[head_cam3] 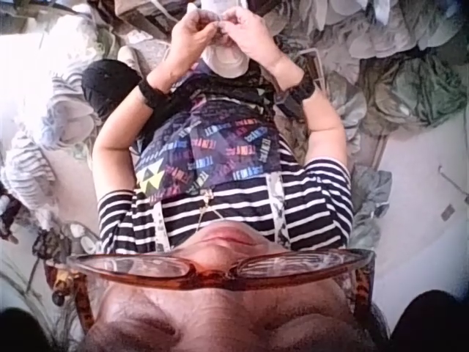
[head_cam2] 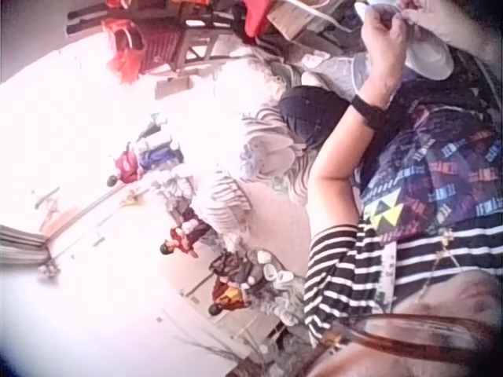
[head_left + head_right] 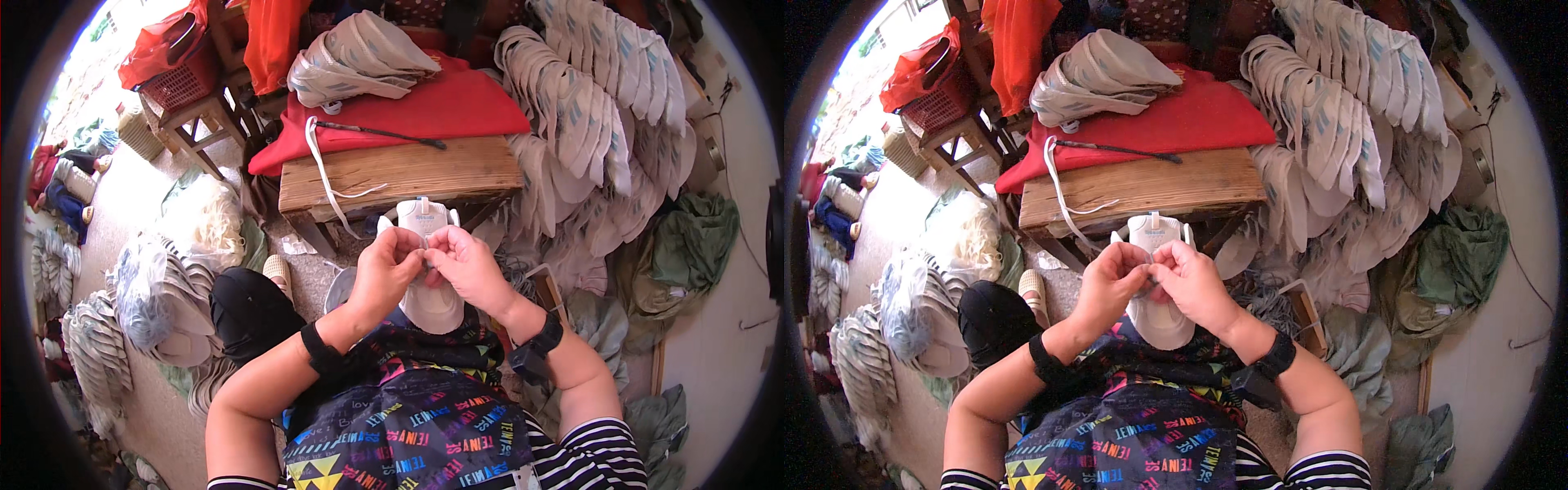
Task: Lacing white sneakers at a shoe manufacturing facility.
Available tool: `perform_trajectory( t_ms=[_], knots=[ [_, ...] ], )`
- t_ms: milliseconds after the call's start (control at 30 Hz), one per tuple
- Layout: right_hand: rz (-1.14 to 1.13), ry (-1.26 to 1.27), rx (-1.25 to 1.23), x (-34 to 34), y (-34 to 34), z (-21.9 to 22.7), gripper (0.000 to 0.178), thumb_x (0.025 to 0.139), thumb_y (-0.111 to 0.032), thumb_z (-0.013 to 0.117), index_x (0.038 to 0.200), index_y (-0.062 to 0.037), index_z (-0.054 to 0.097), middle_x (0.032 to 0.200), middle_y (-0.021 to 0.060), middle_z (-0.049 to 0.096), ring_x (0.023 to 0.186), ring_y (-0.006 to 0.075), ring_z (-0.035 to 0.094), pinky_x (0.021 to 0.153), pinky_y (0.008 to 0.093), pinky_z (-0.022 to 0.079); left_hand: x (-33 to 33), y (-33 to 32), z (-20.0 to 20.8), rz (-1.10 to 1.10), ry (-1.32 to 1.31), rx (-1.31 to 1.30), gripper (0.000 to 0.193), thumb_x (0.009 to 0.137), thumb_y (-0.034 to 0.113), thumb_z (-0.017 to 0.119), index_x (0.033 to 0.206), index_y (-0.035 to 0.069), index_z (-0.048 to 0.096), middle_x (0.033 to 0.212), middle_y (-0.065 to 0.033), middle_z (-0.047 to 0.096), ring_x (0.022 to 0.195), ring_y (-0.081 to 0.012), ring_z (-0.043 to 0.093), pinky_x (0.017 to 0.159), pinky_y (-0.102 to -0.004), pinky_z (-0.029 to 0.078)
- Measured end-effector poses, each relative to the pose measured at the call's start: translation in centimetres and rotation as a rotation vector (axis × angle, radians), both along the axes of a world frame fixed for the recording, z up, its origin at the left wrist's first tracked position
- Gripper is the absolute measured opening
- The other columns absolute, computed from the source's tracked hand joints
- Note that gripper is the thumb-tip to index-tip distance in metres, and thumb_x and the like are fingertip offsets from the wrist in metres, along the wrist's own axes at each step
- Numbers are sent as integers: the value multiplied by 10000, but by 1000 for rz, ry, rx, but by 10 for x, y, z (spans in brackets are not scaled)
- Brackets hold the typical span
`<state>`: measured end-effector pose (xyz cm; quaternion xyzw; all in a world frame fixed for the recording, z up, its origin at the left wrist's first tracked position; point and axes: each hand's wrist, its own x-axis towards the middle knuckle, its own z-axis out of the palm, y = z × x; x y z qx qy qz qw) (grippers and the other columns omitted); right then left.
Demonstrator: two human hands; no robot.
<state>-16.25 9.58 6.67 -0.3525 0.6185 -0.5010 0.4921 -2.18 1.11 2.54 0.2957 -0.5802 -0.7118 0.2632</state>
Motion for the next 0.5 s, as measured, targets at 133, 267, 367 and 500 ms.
perform_trajectory(
  t_ms=[133,267,367,500],
  knots=[
    [30,-16,-15,3,0,-1,120,925,-41,593,1034,9,583,900,43,624,729,92,628,650,245,539,2,0,4,49,9,-10,267,907,-8,599,1154,-15,498,890,-41,614,803,-98,606,738,-234,513],
    [82,370,-145,4,0,1,87,898,-20,602,983,-1,609,866,54,610,722,105,612,629,251,515,10,3,20,68,-20,144,348,911,3,590,1233,-31,462,934,-76,640,844,-124,631,774,-260,524],
    [95,681,-377,4,-7,11,45,879,-12,614,923,-12,622,846,62,583,692,114,590,583,263,479,16,-8,22,9,34,215,314,945,53,567,1237,-30,488,969,-93,657,862,-137,644,793,-274,528],
    [11,654,-568,3,-20,84,104,906,62,545,937,-20,603,850,40,567,663,83,587,599,226,489,18,-24,33,-112,101,194,237,1003,178,527,1138,-4,596,986,-60,678,818,-112,634,772,-267,519]
  ],
)
